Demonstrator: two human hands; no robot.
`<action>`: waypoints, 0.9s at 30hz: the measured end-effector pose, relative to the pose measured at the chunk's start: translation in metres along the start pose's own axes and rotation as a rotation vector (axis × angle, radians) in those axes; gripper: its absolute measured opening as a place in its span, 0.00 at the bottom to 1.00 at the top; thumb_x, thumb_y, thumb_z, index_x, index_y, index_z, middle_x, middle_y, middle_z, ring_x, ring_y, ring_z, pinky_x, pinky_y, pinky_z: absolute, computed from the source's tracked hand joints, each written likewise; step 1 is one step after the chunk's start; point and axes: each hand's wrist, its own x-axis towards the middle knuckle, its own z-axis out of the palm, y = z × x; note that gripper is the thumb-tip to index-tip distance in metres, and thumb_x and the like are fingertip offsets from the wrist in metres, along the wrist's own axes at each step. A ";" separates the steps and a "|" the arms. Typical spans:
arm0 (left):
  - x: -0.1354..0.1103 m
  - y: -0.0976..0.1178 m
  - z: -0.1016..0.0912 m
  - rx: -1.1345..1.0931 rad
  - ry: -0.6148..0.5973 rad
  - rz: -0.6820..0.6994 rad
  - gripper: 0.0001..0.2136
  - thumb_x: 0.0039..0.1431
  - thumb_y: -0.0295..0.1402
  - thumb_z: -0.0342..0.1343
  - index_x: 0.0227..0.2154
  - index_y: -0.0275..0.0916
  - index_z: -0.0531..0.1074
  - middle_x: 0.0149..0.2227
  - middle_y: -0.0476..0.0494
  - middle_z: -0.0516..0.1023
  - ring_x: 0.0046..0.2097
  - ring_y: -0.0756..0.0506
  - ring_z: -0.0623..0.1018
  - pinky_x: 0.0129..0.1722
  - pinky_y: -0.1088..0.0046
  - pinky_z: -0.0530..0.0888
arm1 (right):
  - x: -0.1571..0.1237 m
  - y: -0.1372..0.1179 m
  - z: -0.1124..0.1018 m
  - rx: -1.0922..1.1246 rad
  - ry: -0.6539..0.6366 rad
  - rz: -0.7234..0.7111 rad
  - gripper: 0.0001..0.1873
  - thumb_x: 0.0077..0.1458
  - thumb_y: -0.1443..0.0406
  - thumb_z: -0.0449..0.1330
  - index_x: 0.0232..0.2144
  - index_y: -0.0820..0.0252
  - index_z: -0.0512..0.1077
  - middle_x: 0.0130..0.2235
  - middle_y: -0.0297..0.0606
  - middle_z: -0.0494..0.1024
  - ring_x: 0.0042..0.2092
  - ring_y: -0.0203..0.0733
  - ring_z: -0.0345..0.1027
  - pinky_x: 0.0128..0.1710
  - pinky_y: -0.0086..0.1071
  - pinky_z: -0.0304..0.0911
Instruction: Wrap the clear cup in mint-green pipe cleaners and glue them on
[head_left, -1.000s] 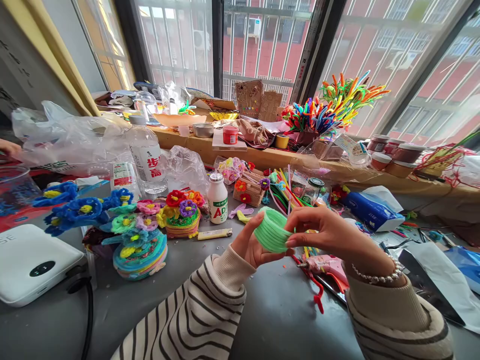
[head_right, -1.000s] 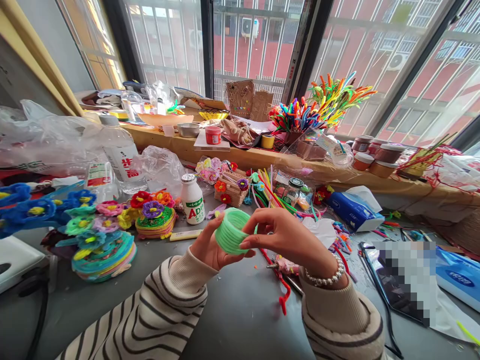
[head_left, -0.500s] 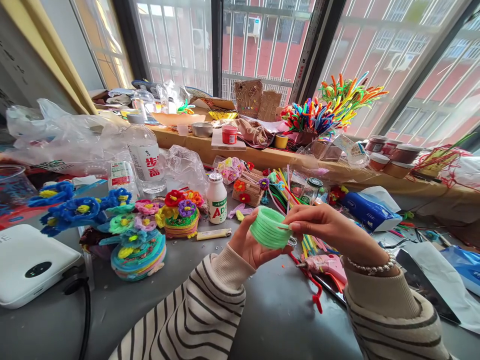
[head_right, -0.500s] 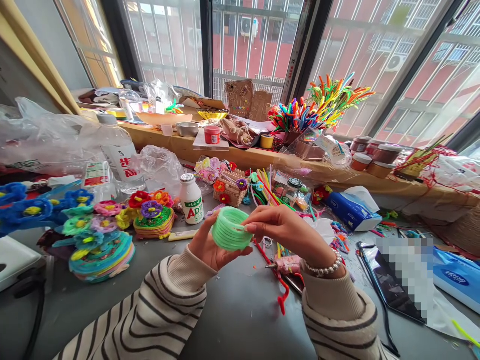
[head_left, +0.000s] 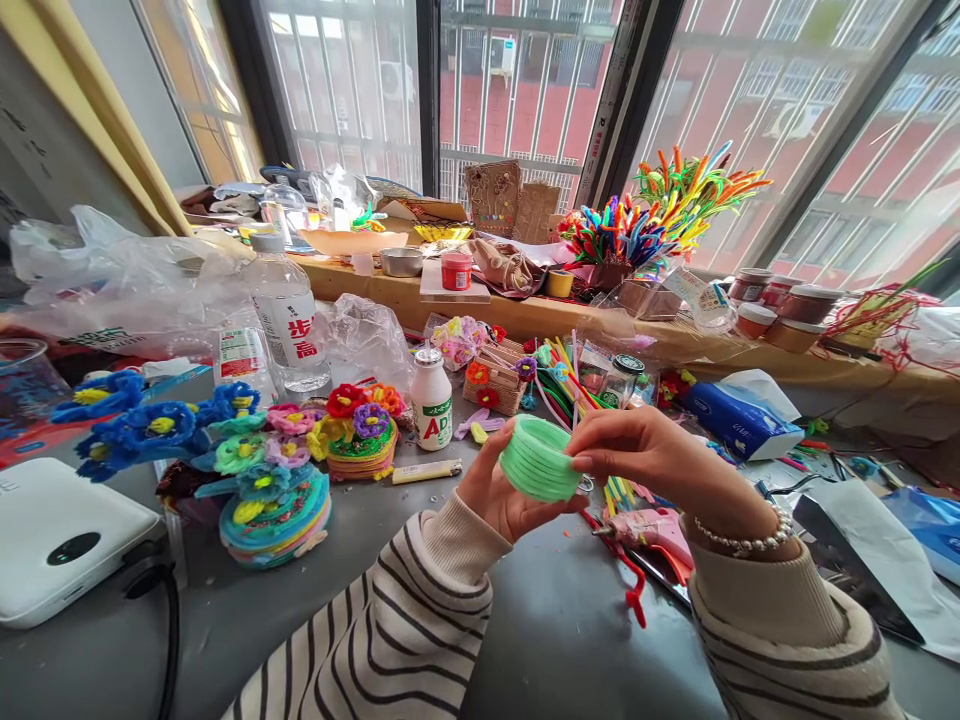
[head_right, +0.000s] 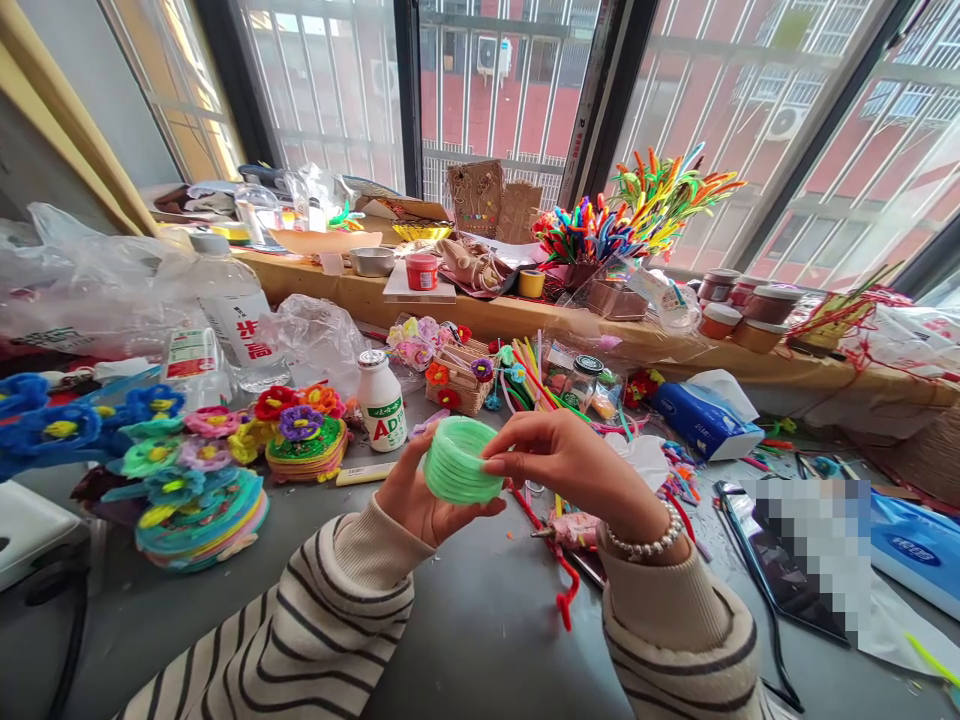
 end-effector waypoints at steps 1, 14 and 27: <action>0.000 0.000 -0.001 0.006 0.002 -0.004 0.29 0.43 0.45 0.58 0.44 0.28 0.66 0.38 0.33 0.77 0.37 0.36 0.77 0.31 0.77 0.76 | 0.000 0.000 0.000 0.010 0.002 0.004 0.09 0.46 0.61 0.60 0.27 0.64 0.72 0.27 0.33 0.70 0.28 0.31 0.63 0.28 0.27 0.59; 0.003 -0.008 0.009 0.366 0.438 0.420 0.25 0.42 0.42 0.60 0.43 0.37 0.66 0.40 0.40 0.74 0.39 0.42 0.76 0.36 0.66 0.74 | 0.003 -0.001 0.007 -0.044 0.134 -0.037 0.10 0.47 0.62 0.60 0.26 0.65 0.73 0.24 0.31 0.67 0.25 0.28 0.58 0.24 0.24 0.55; 0.002 -0.011 0.013 0.510 0.500 0.482 0.24 0.36 0.41 0.64 0.37 0.35 0.68 0.34 0.42 0.75 0.33 0.45 0.75 0.32 0.69 0.74 | 0.002 -0.002 0.013 -0.108 0.105 -0.064 0.10 0.48 0.60 0.59 0.26 0.62 0.73 0.25 0.32 0.66 0.24 0.29 0.60 0.23 0.25 0.56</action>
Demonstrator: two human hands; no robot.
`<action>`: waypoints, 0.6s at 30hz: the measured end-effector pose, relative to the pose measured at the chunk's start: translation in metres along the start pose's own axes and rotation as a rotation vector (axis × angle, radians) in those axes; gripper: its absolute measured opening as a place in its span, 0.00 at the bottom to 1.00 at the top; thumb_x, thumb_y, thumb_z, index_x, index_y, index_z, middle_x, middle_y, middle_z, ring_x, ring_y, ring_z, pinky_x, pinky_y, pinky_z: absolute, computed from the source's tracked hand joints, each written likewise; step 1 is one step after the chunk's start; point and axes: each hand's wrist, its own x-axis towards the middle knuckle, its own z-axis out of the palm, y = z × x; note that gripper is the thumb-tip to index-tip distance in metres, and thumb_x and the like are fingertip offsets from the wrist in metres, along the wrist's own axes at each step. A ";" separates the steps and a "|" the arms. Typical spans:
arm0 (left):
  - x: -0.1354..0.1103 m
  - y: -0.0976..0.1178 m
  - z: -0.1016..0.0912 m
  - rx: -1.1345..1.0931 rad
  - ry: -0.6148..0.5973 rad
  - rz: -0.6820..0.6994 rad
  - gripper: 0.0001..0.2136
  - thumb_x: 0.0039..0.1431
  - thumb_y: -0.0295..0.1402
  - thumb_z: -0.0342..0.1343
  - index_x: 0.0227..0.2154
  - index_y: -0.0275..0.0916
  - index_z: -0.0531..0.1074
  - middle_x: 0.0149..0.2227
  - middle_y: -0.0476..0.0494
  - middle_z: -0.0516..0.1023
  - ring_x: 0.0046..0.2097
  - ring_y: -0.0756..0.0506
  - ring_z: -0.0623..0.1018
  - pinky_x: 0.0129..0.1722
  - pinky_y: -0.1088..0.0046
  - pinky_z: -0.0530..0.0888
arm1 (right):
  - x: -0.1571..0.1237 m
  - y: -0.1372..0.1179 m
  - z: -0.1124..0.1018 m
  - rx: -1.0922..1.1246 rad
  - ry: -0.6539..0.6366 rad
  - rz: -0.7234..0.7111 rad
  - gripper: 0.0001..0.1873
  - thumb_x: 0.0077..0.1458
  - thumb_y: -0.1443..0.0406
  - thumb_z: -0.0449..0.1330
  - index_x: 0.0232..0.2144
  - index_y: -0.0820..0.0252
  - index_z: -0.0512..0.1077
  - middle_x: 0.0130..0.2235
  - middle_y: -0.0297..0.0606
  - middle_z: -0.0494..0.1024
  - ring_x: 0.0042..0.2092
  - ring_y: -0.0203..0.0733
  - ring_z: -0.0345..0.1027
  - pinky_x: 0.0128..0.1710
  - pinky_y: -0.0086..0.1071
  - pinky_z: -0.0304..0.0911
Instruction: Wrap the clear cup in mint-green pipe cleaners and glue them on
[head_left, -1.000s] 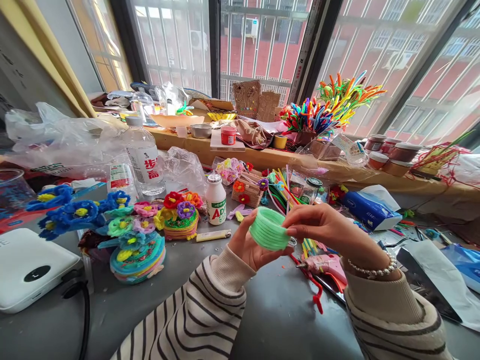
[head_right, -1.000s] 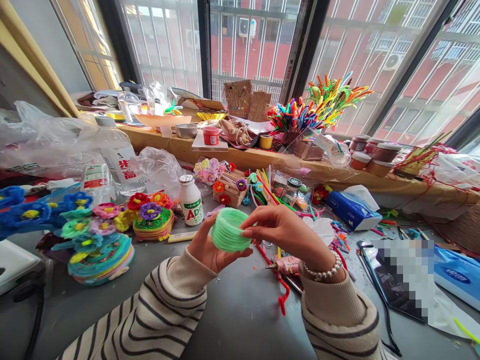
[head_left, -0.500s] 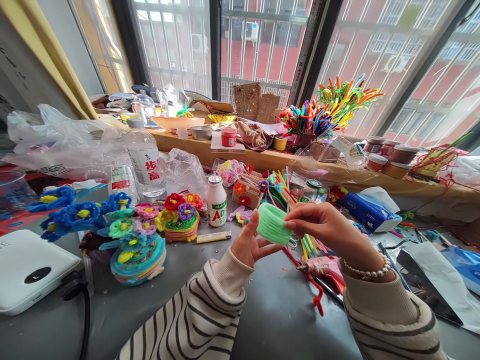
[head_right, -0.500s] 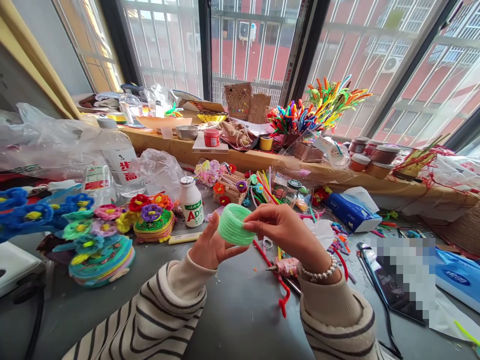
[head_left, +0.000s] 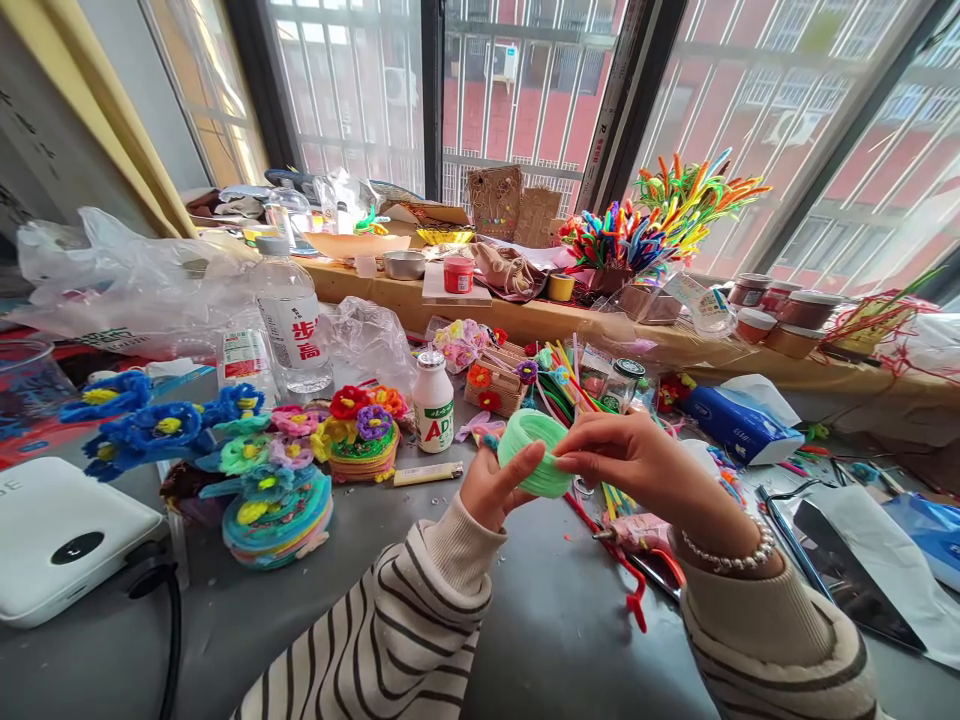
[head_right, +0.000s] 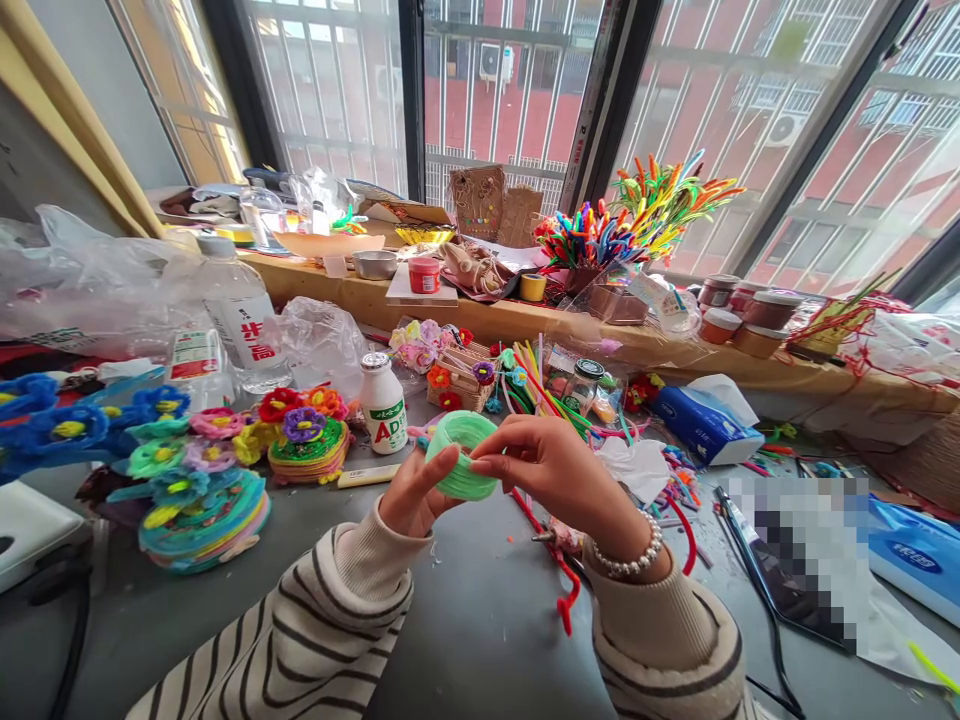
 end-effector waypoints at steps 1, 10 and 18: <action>0.000 0.000 0.000 0.006 0.000 -0.009 0.24 0.36 0.41 0.64 0.38 0.34 0.68 0.34 0.42 0.76 0.34 0.45 0.76 0.32 0.69 0.74 | 0.000 0.000 0.000 0.000 0.002 -0.002 0.10 0.47 0.60 0.59 0.26 0.62 0.73 0.25 0.32 0.67 0.24 0.29 0.60 0.24 0.25 0.57; -0.005 0.009 0.000 -0.189 -0.099 -0.094 0.14 0.47 0.36 0.57 0.37 0.36 0.71 0.36 0.44 0.77 0.37 0.46 0.76 0.37 0.71 0.73 | -0.005 -0.005 -0.005 -0.033 0.126 -0.030 0.13 0.46 0.61 0.60 0.34 0.61 0.69 0.31 0.33 0.65 0.24 0.28 0.58 0.21 0.25 0.55; -0.004 0.011 -0.004 -0.348 -0.232 -0.151 0.15 0.52 0.35 0.52 0.39 0.31 0.69 0.38 0.40 0.77 0.39 0.44 0.76 0.40 0.68 0.72 | -0.009 -0.005 -0.016 0.012 0.092 0.058 0.11 0.46 0.60 0.60 0.27 0.62 0.66 0.23 0.30 0.65 0.24 0.29 0.54 0.22 0.24 0.51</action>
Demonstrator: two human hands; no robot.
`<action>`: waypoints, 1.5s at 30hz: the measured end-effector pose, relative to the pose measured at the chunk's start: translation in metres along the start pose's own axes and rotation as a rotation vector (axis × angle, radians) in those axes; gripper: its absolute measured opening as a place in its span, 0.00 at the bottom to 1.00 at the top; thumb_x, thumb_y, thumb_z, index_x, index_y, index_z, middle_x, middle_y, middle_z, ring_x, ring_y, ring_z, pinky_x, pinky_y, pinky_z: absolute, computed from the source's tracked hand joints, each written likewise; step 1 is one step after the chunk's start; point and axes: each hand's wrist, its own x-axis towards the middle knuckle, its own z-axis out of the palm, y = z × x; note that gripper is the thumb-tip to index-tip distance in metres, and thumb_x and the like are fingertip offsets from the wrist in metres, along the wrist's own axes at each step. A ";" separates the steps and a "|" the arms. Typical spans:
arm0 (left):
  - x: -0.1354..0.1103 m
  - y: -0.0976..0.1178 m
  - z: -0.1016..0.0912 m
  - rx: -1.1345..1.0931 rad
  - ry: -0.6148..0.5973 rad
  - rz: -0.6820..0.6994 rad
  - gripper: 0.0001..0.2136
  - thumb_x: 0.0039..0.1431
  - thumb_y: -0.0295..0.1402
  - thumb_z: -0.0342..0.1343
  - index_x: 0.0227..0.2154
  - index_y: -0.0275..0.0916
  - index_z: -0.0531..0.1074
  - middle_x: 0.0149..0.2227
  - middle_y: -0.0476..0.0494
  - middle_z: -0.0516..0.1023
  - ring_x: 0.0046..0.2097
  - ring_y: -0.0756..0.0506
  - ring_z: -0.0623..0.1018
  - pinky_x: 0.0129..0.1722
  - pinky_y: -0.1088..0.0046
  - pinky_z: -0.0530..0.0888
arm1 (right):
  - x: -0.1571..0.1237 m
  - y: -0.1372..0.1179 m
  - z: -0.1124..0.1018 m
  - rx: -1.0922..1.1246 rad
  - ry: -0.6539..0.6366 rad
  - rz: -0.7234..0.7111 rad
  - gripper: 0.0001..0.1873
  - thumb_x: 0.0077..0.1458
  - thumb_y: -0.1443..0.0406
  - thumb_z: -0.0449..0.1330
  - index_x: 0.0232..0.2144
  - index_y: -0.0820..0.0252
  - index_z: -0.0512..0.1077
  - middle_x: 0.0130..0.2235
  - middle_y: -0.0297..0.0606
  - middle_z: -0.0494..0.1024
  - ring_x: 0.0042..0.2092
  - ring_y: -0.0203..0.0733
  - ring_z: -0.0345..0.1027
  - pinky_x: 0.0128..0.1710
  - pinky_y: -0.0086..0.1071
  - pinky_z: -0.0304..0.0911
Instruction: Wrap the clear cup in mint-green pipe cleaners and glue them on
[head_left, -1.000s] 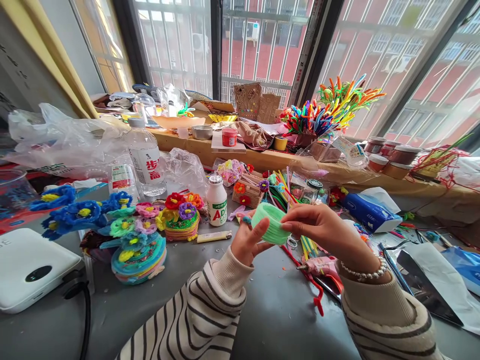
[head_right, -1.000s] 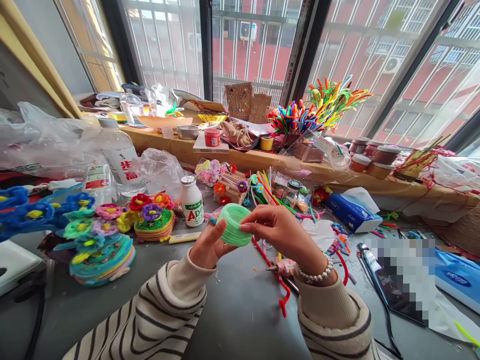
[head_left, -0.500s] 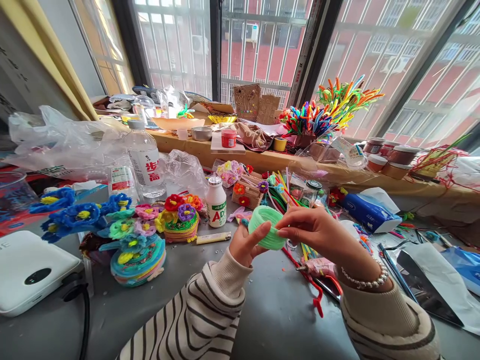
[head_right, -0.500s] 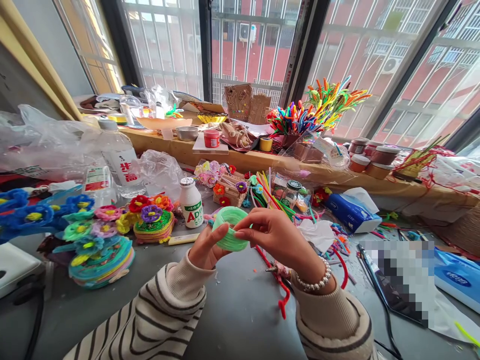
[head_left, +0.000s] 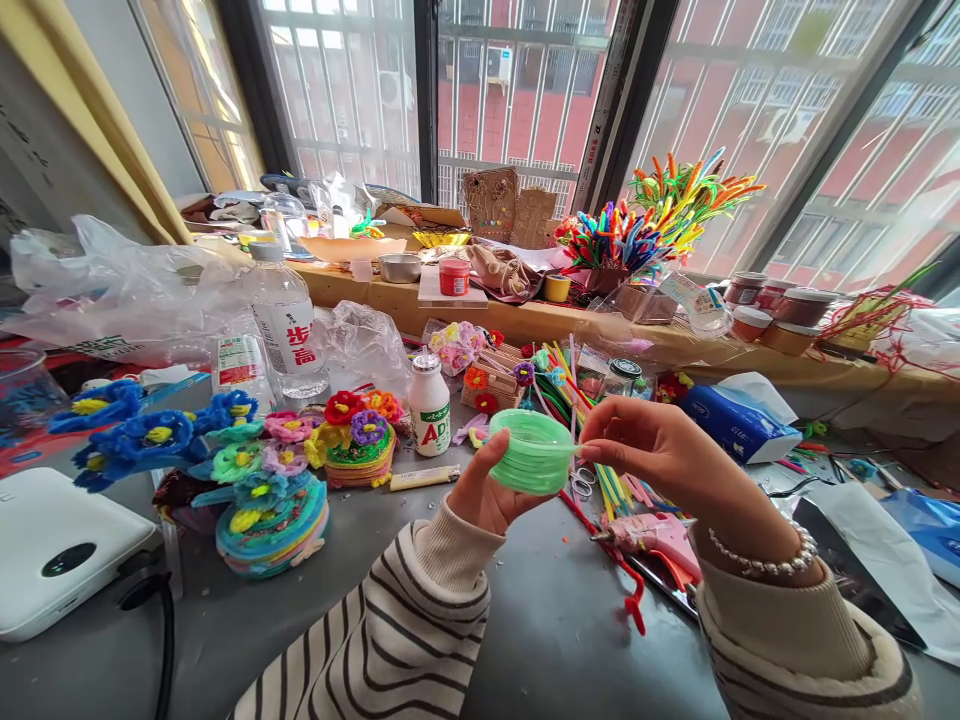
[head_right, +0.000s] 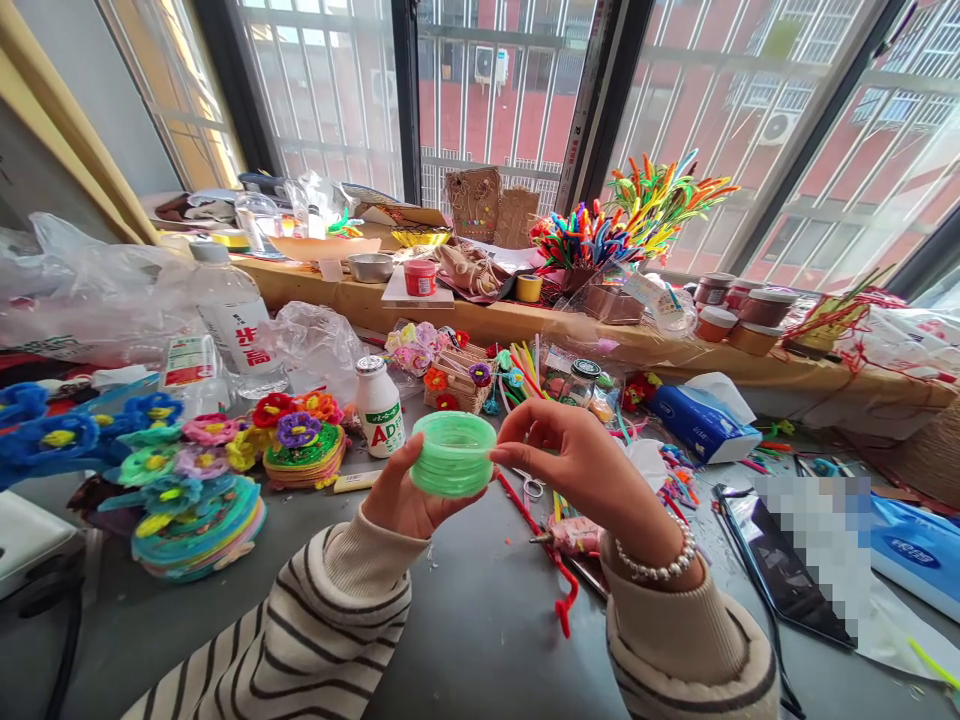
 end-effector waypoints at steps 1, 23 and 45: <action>0.001 0.000 -0.001 -0.007 -0.017 -0.012 0.16 0.51 0.36 0.53 0.40 0.30 0.69 0.38 0.39 0.77 0.39 0.43 0.76 0.40 0.68 0.72 | -0.001 0.000 -0.001 -0.002 -0.008 0.008 0.11 0.46 0.59 0.60 0.26 0.62 0.66 0.23 0.30 0.65 0.24 0.29 0.53 0.22 0.25 0.51; -0.007 0.002 0.003 0.029 -0.474 -0.302 0.28 0.35 0.48 0.59 0.37 0.30 0.72 0.34 0.35 0.77 0.32 0.40 0.77 0.24 0.73 0.72 | -0.012 -0.012 -0.009 0.049 -0.131 -0.188 0.06 0.47 0.64 0.60 0.24 0.62 0.68 0.27 0.32 0.71 0.29 0.31 0.64 0.30 0.24 0.60; -0.006 0.005 -0.007 -0.038 -0.132 0.070 0.22 0.48 0.43 0.53 0.44 0.35 0.68 0.45 0.41 0.74 0.46 0.39 0.73 0.46 0.67 0.69 | -0.030 -0.026 -0.018 -0.219 0.188 -0.278 0.03 0.48 0.63 0.59 0.28 0.56 0.69 0.29 0.33 0.72 0.32 0.36 0.65 0.34 0.29 0.60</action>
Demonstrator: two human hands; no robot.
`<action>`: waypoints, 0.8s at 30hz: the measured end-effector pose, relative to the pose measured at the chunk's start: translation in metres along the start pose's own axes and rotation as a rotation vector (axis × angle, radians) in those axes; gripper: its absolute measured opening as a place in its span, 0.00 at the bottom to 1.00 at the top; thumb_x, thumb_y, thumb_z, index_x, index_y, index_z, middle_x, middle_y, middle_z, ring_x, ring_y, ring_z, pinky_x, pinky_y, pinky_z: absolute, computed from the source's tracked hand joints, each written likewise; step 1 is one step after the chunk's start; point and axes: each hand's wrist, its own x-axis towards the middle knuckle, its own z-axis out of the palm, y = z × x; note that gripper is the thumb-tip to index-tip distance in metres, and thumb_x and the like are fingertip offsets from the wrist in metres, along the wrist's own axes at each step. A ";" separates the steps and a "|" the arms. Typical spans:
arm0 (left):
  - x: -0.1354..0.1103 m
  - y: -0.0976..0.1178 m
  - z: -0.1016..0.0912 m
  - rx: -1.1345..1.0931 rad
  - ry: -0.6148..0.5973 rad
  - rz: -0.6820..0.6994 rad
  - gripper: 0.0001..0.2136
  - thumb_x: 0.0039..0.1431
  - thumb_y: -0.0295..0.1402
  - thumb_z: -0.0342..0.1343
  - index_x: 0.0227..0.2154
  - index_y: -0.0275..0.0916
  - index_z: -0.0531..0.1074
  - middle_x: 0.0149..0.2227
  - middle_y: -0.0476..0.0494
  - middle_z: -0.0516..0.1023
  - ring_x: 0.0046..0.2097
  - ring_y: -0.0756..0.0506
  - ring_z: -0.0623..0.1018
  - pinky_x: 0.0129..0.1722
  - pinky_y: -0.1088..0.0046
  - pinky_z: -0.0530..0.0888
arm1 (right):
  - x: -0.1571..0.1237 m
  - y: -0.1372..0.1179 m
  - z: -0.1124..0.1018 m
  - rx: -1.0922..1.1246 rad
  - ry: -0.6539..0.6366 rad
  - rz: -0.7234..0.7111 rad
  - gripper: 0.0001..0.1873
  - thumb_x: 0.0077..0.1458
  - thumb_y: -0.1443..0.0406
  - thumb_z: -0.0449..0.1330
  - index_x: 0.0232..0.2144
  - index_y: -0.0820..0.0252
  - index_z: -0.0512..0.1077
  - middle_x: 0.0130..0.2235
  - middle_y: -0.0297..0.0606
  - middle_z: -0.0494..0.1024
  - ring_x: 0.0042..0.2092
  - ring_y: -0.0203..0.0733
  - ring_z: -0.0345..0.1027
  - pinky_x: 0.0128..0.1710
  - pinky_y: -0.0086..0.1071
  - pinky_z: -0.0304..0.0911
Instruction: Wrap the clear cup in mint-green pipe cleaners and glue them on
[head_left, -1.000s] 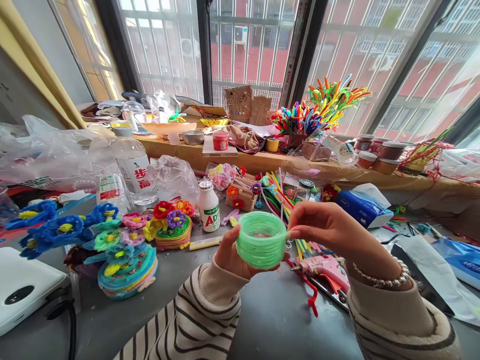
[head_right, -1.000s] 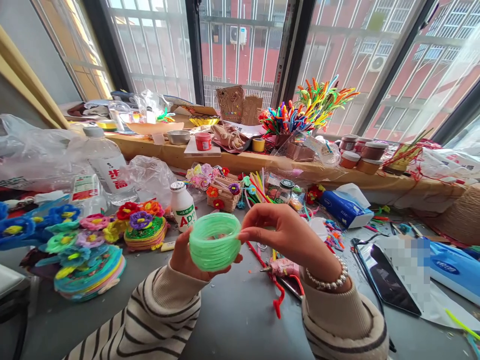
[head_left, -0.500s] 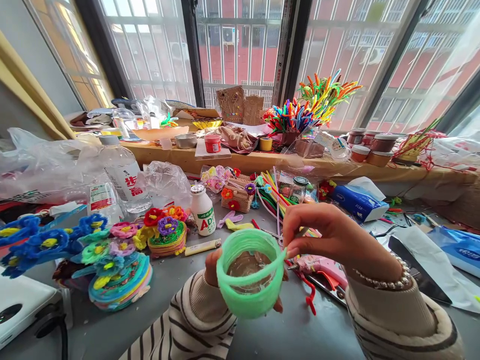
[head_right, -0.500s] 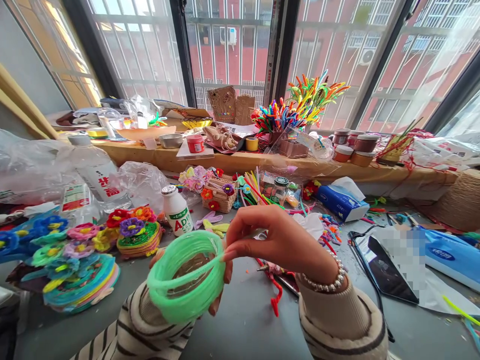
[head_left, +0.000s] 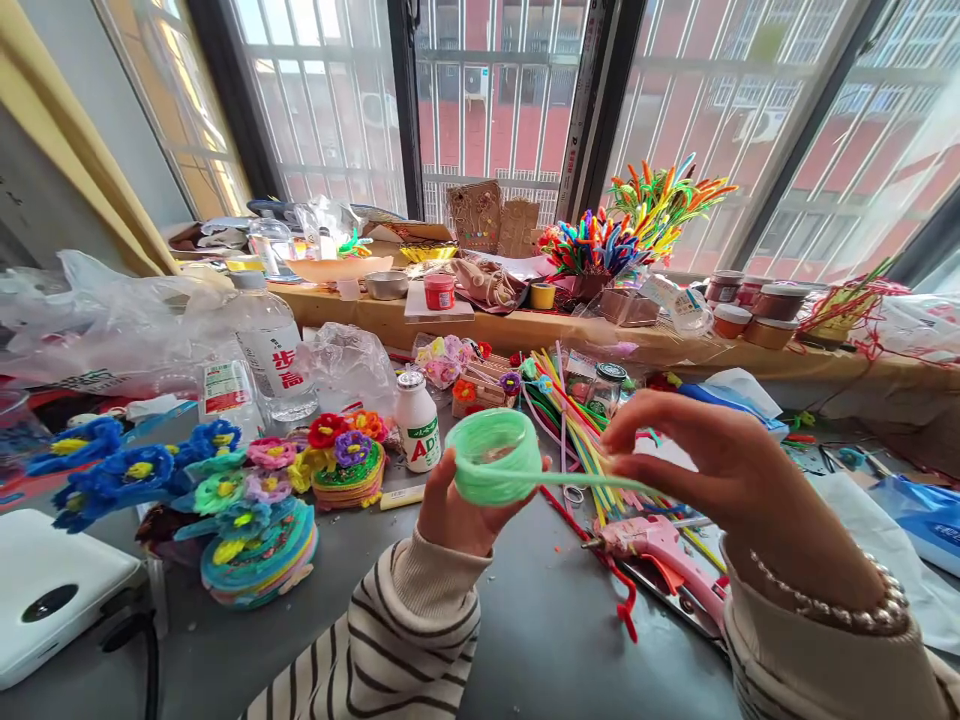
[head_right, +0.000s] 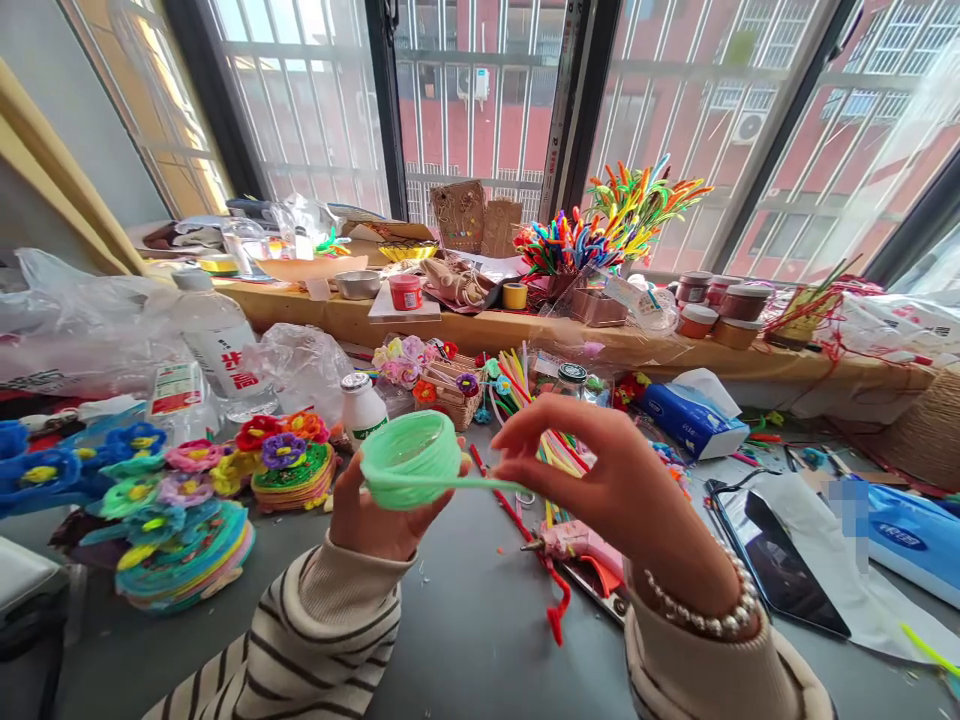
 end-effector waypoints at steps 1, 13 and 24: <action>0.001 0.000 0.002 0.008 0.073 0.074 0.20 0.48 0.41 0.54 0.42 0.36 0.69 0.44 0.42 0.74 0.46 0.40 0.73 0.45 0.68 0.70 | -0.002 -0.003 -0.001 -0.073 0.156 -0.009 0.03 0.49 0.64 0.59 0.30 0.54 0.69 0.32 0.34 0.72 0.35 0.38 0.65 0.37 0.31 0.60; 0.008 -0.016 0.010 0.478 0.324 0.959 0.25 0.38 0.26 0.62 0.42 0.46 0.64 0.40 0.49 0.73 0.42 0.44 0.73 0.42 0.69 0.71 | 0.009 0.010 0.051 0.371 -0.349 0.255 0.23 0.48 0.55 0.57 0.45 0.57 0.64 0.44 0.41 0.70 0.41 0.42 0.66 0.38 0.35 0.65; 0.010 -0.020 -0.003 0.791 0.211 0.836 0.29 0.42 0.28 0.60 0.48 0.44 0.56 0.49 0.41 0.64 0.51 0.41 0.67 0.49 0.61 0.66 | 0.017 0.017 0.078 0.869 -0.109 0.359 0.22 0.54 0.57 0.52 0.52 0.47 0.59 0.53 0.35 0.64 0.48 0.41 0.63 0.37 0.33 0.68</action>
